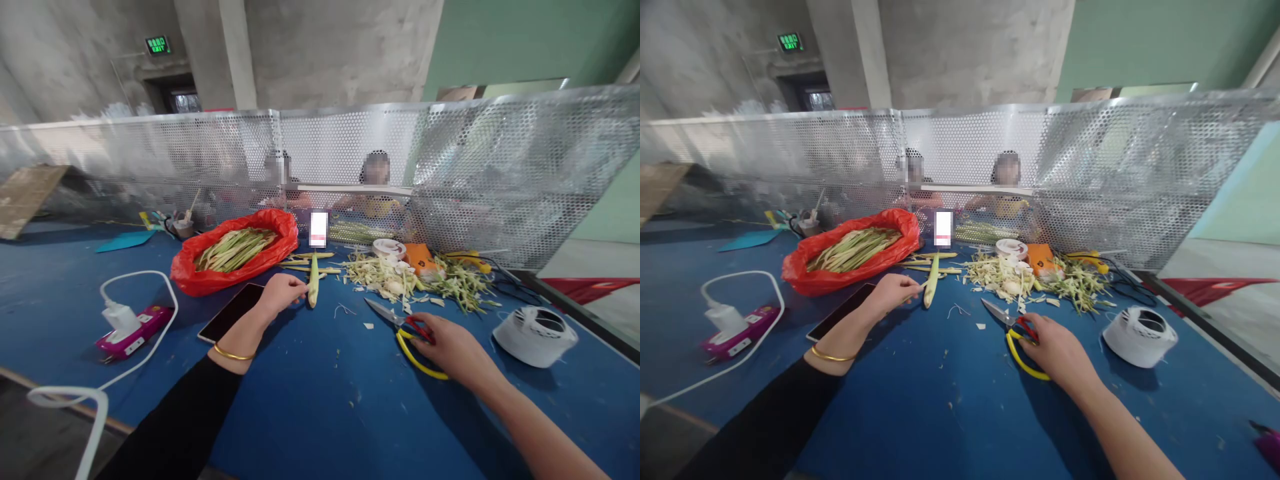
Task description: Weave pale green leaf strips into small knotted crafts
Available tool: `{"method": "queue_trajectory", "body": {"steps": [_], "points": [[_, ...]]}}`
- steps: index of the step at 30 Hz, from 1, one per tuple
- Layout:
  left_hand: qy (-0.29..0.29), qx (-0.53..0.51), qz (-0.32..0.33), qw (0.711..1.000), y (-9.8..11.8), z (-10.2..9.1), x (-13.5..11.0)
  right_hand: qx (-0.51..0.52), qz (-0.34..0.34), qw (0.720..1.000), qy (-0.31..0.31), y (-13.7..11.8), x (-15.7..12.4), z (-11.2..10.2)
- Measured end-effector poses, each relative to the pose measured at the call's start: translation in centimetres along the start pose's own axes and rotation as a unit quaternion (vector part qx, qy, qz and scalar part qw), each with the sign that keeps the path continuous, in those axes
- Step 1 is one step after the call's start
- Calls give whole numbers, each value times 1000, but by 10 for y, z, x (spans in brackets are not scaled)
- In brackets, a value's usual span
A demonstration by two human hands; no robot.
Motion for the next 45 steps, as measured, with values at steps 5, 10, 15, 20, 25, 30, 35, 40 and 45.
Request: {"method": "queue_trajectory", "body": {"steps": [5,10,15,20,25,30,35,40,45], "points": [[-122,-137,-35,982,14,27,-20,-66,-57,994,69,-12,-5,-11],[-325,-243,-97,909,31,93,-62,-41,-226,934,274,-74,-36,-49],[-422,-261,-107,862,36,123,-86,-46,-339,919,194,-111,-48,-37],[-391,-210,-90,892,29,103,-70,-6,-248,960,126,-73,-34,-34],[-236,-162,-49,957,18,66,-31,47,-108,993,11,-35,-21,-24],[24,-37,-16,999,-2,29,2,157,37,984,-70,-9,-14,-11],[119,73,-16,990,-9,25,9,155,112,980,-48,10,-9,-19],[106,73,-36,991,-15,32,12,-77,223,972,21,37,-11,-41],[85,-40,-79,992,-24,30,12,-149,202,968,-22,45,-8,-23]]}}
Point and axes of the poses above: each hand's wrist, its own x-axis towards the middle knuckle, its own z-axis out of the palm, y = z × x, the point moved 7 cm from there along x, towards the middle knuckle, and after that the axes turned 1 degree about -z, right-handed, at the moved point
